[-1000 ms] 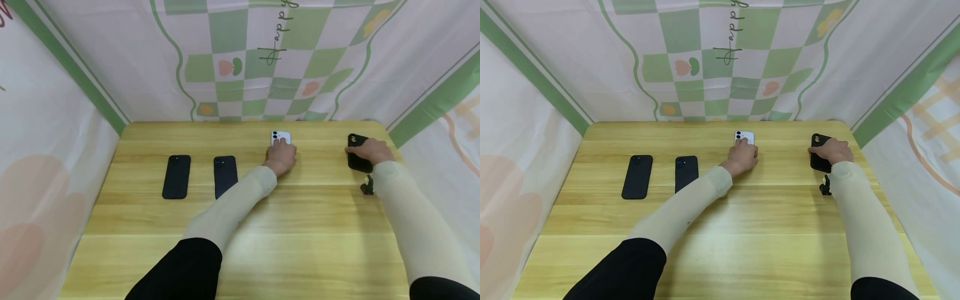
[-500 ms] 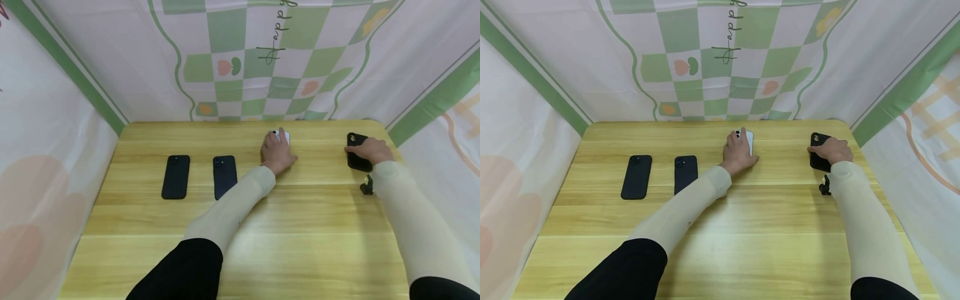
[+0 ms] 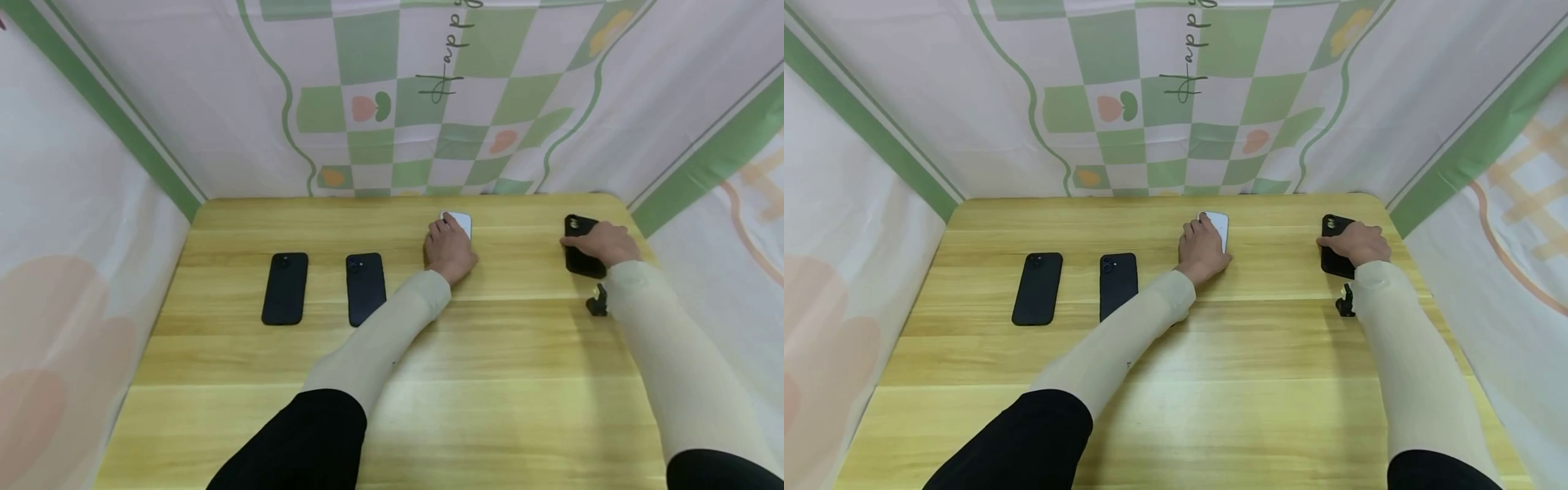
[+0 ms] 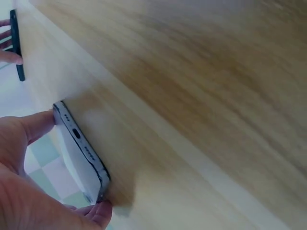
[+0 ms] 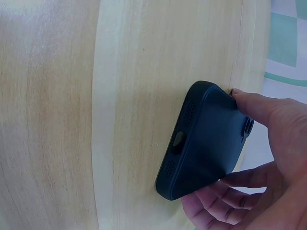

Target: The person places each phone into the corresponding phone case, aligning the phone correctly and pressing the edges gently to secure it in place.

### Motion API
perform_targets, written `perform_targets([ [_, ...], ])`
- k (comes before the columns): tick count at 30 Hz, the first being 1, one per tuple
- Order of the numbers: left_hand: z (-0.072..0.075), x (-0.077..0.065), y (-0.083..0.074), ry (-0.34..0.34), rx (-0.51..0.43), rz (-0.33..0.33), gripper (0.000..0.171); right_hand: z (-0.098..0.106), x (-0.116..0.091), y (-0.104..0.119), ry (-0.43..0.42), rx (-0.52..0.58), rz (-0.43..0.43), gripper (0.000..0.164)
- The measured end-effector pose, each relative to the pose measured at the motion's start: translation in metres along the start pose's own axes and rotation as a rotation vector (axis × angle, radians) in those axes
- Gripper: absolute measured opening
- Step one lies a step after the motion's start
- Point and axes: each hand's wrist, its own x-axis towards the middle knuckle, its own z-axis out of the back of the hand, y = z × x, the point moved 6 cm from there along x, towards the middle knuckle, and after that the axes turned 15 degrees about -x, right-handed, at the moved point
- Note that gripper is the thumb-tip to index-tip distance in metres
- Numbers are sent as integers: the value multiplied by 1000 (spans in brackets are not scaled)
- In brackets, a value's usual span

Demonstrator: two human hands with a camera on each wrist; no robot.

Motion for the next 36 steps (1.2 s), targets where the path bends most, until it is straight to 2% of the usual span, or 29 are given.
perform_targets([
  [7,6,3,-1,-41,-92,45,94,0,-3,0,13,18,-2,118],
  [13,13,5,2,-60,-100,80,70,0,-5,-2,4,40,-10,116],
  [16,15,6,5,-29,-95,112,67,0,-5,-3,-23,54,-11,112],
  [21,11,16,15,80,-80,181,70,0,-2,-4,-80,41,-6,111],
  [25,18,14,19,84,-95,176,68,0,2,-6,-85,46,-33,119],
  [29,28,4,23,69,-159,156,71,1,1,-6,-111,64,-55,117],
  [33,34,-1,30,73,-326,189,79,3,-1,-2,-161,51,-46,105],
  [36,35,1,37,61,-444,206,82,6,-3,1,-193,99,-20,87],
])
